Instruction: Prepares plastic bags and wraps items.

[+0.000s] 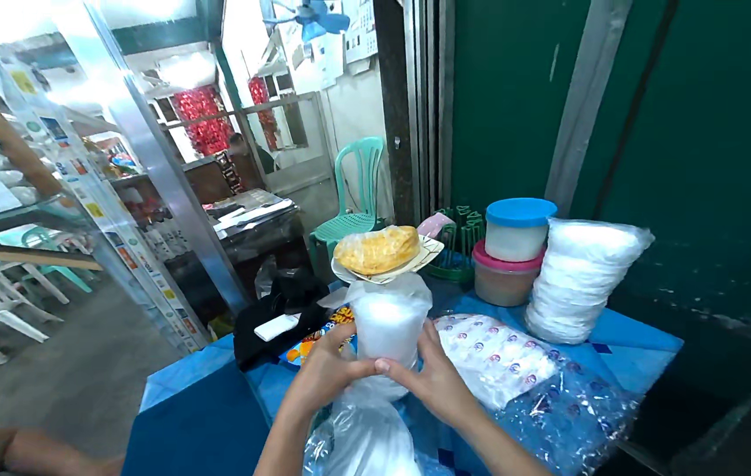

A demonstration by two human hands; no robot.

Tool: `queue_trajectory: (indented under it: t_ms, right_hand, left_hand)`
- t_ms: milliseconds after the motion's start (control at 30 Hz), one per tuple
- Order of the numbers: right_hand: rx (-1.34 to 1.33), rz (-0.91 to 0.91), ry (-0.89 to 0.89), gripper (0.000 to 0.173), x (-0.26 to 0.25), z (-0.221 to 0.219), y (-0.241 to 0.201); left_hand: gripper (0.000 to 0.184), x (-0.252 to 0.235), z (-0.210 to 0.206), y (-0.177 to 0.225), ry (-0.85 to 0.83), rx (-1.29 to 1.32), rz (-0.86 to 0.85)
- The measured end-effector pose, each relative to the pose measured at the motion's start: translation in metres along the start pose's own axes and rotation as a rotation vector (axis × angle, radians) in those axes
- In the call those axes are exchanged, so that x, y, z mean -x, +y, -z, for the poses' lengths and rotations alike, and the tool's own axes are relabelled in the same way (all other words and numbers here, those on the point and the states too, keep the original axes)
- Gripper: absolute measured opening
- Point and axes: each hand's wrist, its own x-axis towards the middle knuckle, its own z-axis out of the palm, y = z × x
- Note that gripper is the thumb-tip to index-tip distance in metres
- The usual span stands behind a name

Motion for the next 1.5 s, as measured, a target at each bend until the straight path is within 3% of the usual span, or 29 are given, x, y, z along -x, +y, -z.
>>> queue_trajectory:
  t_ms: [133,233,333,433,533,733,900,1000,1100,1200,1267,1333,1433,1500]
  right_hand:
    - [0.075,0.034,-0.004,0.1,0.005,-0.01,0.023]
    - [0.121,0.034,-0.051,0.095,0.01,-0.014,0.043]
    - [0.106,0.036,-0.093,0.094,0.01,-0.01,0.052]
    - [0.005,0.046,-0.132,0.089,0.005,0.002,0.045]
    - [-0.189,0.149,-0.101,0.079,0.001,0.005,0.017]
    - [-0.178,0.075,-0.042,0.094,-0.002,-0.018,0.0]
    - [-0.032,0.233,-0.01,0.093,0.001,-0.016,0.027]
    - [0.03,0.178,-0.064,0.093,-0.002,-0.001,0.027]
    - [0.035,0.233,0.02,0.08,0.001,0.013,0.007]
    - [-0.045,0.524,0.215,0.053,0.011,0.018,-0.027]
    - [-0.047,0.618,0.17,0.049,0.02,0.014,-0.052]
    - [-0.016,0.578,0.055,0.049,0.026,0.012,-0.073]
    - [-0.114,0.546,0.023,0.022,0.024,0.012,-0.082]
    - [-0.257,0.531,-0.05,0.028,0.024,0.019,-0.083]
  left_hand:
    - [0.061,0.002,-0.002,-0.014,-0.03,-0.051,0.005]
    - [0.068,0.003,0.007,-0.017,-0.1,0.075,-0.013]
    - [0.064,0.001,0.007,-0.009,0.024,0.224,-0.099]
    - [0.058,-0.005,-0.004,-0.014,0.133,0.146,-0.125]
    - [0.065,-0.001,-0.021,-0.025,0.243,0.089,-0.12]
    - [0.077,0.024,-0.05,-0.023,0.4,-0.01,-0.144]
    - [0.07,0.034,-0.019,-0.021,0.236,-0.01,-0.09]
    - [0.063,0.04,-0.001,-0.006,0.342,0.034,-0.157]
    - [0.055,0.056,0.007,0.019,0.441,0.124,-0.257]
    - [0.051,0.069,0.009,0.04,0.344,0.198,-0.392]
    - [0.051,0.075,0.009,0.048,0.256,0.195,-0.489]
    - [0.057,0.079,0.006,0.055,0.17,0.242,-0.537]
    - [0.063,0.083,0.003,0.06,0.133,0.263,-0.54]
    - [0.052,0.084,0.003,0.057,0.095,0.265,-0.553]
